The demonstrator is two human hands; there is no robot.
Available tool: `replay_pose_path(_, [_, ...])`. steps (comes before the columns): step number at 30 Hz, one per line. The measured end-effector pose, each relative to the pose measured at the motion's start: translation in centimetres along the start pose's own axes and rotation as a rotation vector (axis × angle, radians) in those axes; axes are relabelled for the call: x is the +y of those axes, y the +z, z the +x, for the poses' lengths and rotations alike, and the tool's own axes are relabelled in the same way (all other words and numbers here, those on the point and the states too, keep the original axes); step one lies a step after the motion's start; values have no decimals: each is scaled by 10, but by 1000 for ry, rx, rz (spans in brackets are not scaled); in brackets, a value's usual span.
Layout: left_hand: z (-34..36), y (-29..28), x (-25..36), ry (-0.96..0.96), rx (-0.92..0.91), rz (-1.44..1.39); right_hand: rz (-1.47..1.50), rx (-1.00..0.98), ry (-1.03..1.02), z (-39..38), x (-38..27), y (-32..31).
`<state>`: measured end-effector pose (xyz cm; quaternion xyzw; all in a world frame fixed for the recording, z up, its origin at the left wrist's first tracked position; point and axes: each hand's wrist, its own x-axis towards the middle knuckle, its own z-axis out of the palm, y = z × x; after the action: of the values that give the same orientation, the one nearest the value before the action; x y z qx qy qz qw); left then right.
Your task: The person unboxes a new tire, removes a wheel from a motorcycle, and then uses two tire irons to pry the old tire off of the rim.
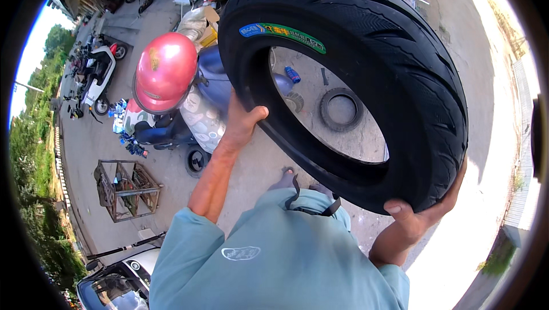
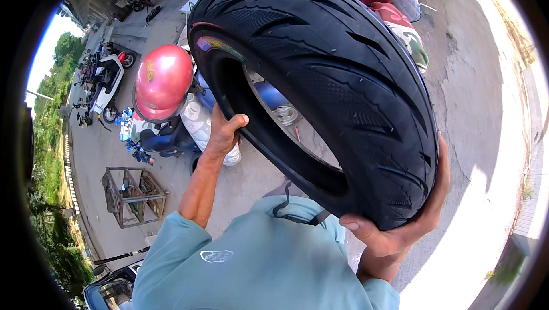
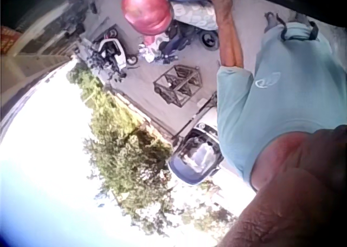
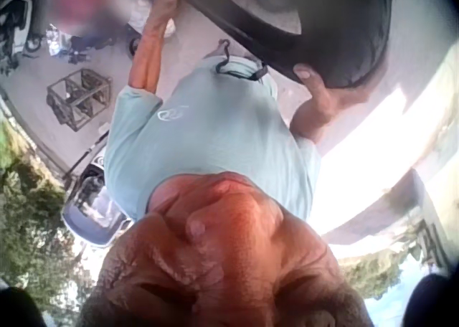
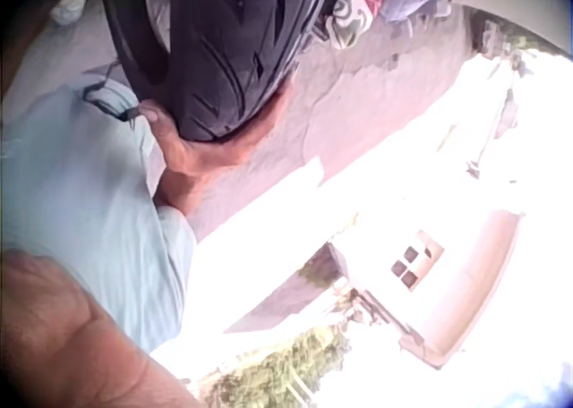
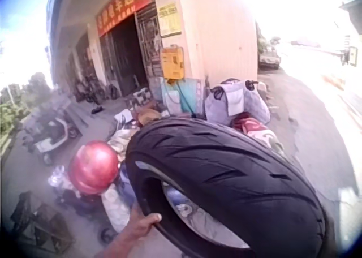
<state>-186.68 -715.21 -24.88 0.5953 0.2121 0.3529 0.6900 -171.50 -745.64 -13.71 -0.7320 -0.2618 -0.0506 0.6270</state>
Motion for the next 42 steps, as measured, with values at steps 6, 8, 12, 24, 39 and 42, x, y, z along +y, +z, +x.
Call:
replay_pose_path(6, [14,-11,23,43,-25,35,93,58,-85,-7,26,12])
replay_pose_path(8, [23,-20,17,84,9,104,137,2,-13,-6,31,5])
replay_pose_path(12, [39,-25,6,65,-8,229,181,-27,-26,-13,42,3])
replay_pose_path(24, [117,9,-22,-176,-231,-90,423,-3,325,81,106,18])
replay_pose_path(39, [164,144,-71,-459,65,-132,623,-166,660,220,242,-19])
replay_pose_path(42, [176,153,-56,-501,26,-60,664,-182,628,219,252,-28])
